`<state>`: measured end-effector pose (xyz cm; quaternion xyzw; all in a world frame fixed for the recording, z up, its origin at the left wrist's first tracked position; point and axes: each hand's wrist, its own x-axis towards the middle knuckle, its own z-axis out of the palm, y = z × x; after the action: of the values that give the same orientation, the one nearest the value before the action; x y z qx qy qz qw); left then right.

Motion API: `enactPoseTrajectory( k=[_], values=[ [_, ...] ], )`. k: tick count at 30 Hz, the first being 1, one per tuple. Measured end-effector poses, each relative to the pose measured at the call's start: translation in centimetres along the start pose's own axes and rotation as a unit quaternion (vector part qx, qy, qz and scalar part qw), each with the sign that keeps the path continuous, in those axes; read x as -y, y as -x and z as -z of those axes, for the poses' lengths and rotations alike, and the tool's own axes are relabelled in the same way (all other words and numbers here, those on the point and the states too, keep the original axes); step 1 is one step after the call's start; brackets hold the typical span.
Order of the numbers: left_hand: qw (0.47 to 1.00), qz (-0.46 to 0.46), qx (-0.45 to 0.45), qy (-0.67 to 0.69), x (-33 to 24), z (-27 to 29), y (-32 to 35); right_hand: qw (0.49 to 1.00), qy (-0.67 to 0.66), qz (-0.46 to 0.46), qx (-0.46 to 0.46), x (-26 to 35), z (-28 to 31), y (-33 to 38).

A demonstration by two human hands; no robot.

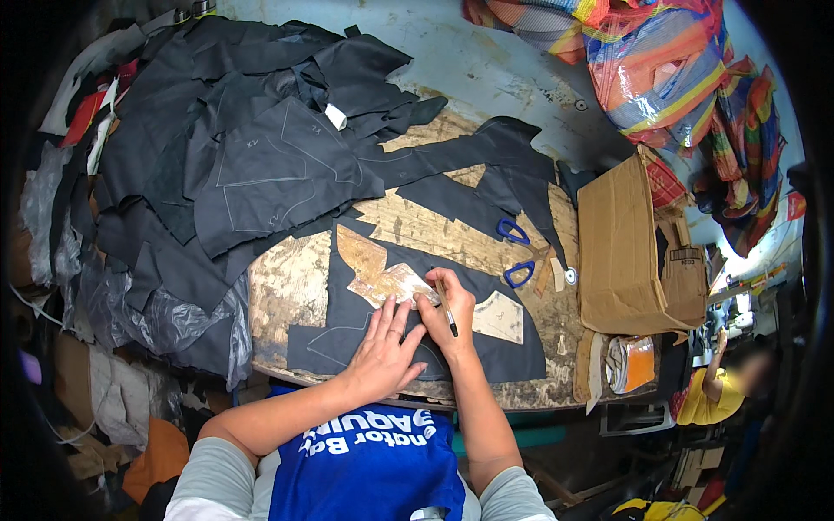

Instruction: The person lays out black fabric on a worktable and uses a white marker and cardboard templates to trace garment pattern outlines. They repeatedly reposition the templates and mark the fabric with straight and curved lines.

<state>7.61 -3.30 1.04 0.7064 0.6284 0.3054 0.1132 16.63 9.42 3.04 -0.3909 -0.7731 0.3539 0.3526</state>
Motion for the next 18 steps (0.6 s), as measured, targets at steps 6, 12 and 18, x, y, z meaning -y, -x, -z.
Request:
enactPoseTrajectory(
  k=[6,12,18],
  values=[
    [0.995,0.031,0.060,-0.067,0.1,-0.3,-0.6,0.999,-0.011,-0.027,0.015,-0.2,0.1,0.2],
    [0.990,0.027,0.089,-0.110,-0.4,0.2,-1.1,0.990,0.085,0.102,-0.038,1.0,0.7,-1.2],
    [0.962,0.025,0.154,-0.224,-1.8,0.5,-2.5,0.952,-0.102,-0.024,0.286,3.3,0.1,-2.1]
  ],
)
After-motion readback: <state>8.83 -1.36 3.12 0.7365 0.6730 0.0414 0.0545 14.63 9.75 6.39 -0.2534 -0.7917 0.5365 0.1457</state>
